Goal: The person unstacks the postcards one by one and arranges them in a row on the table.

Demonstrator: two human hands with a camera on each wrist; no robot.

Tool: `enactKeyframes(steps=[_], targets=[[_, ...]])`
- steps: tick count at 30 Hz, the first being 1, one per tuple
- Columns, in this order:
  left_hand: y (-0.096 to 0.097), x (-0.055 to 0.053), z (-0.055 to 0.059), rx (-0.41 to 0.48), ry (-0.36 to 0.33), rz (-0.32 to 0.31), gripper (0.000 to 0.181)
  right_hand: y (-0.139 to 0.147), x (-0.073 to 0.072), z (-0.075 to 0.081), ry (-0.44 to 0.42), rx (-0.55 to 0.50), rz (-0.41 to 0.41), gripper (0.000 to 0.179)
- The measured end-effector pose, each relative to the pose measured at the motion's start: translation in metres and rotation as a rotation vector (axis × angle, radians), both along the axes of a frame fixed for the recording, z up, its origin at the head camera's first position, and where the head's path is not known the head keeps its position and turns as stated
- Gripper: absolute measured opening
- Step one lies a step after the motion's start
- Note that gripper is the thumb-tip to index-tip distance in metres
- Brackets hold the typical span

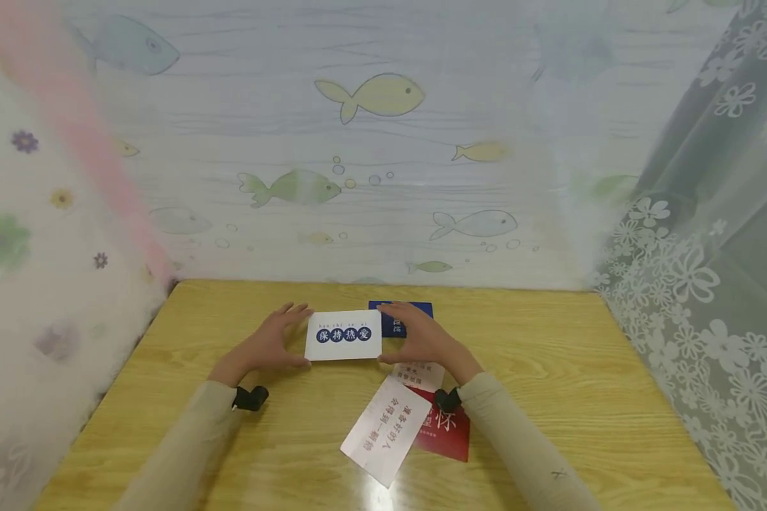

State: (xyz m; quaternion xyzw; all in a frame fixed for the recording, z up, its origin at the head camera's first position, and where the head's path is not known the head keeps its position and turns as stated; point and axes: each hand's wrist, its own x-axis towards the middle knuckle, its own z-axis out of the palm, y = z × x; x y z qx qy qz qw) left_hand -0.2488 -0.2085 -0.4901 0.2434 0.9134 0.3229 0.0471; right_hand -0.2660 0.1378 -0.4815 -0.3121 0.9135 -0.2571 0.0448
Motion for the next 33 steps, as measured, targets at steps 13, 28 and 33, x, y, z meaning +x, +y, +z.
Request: enactKeyframes(steps=[13,28,33], targets=[[-0.013,-0.038,0.008,-0.195,-0.035,0.016,0.097,-0.03,-0.048,-0.011,-0.077,0.065,-0.007,0.1],[-0.003,-0.067,0.021,-0.347,-0.26,0.046,0.095,-0.032,-0.064,-0.023,-0.157,0.073,-0.016,0.096],[-0.001,-0.069,0.024,-0.368,-0.261,0.019,0.093,-0.034,-0.064,-0.02,-0.165,0.106,-0.015,0.094]])
